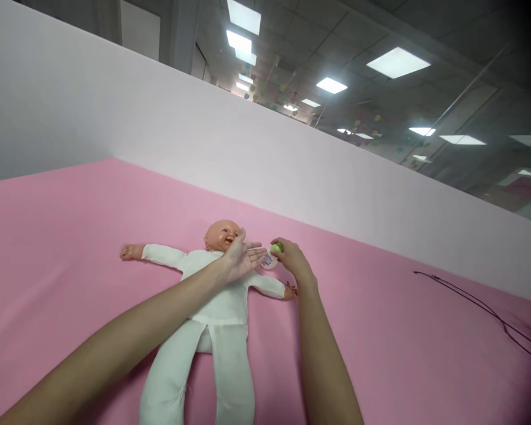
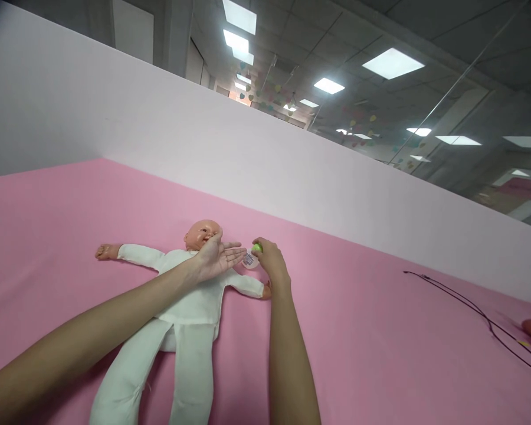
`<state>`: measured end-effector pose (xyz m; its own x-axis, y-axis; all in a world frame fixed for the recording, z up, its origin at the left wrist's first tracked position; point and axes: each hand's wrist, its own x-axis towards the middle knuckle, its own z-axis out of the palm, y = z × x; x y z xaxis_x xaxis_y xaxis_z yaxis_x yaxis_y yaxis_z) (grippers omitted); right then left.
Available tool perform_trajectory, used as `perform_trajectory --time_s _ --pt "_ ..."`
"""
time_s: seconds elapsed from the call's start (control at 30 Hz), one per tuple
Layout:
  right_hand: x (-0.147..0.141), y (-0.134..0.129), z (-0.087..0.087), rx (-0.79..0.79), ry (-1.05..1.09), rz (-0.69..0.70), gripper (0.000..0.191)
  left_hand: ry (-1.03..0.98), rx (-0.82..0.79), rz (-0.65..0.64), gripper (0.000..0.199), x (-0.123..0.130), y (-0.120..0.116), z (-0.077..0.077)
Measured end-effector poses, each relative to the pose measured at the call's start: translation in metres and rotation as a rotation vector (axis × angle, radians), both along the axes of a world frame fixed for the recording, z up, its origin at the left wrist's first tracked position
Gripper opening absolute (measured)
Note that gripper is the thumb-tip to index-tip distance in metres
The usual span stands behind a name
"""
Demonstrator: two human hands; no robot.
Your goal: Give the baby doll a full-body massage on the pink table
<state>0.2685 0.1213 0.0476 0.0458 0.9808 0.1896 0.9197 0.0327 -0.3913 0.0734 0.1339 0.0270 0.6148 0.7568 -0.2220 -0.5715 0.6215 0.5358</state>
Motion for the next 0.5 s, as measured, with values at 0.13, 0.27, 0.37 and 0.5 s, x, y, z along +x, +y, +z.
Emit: perform_trajectory --time_s 0.13,0.27,0.37,0.5 --pt "-0.012 -0.003 0.006 -0.042 0.031 0.211 0.028 -0.023 -0.051 0.023 0.085 0.0 -0.002 0.003" --pt "-0.019 -0.008 0.015 -0.094 -0.066 0.163 0.023 -0.042 -0.025 0.007 0.086 -0.002 -0.004 0.006" --pt "-0.025 -0.012 0.019 -0.149 -0.154 0.127 0.014 -0.082 0.036 -0.05 0.087 -0.001 -0.002 0.002" --pt "-0.032 -0.014 0.017 -0.115 -0.204 0.06 0.017 -0.078 0.058 -0.083 0.091 0.0 0.001 0.0"
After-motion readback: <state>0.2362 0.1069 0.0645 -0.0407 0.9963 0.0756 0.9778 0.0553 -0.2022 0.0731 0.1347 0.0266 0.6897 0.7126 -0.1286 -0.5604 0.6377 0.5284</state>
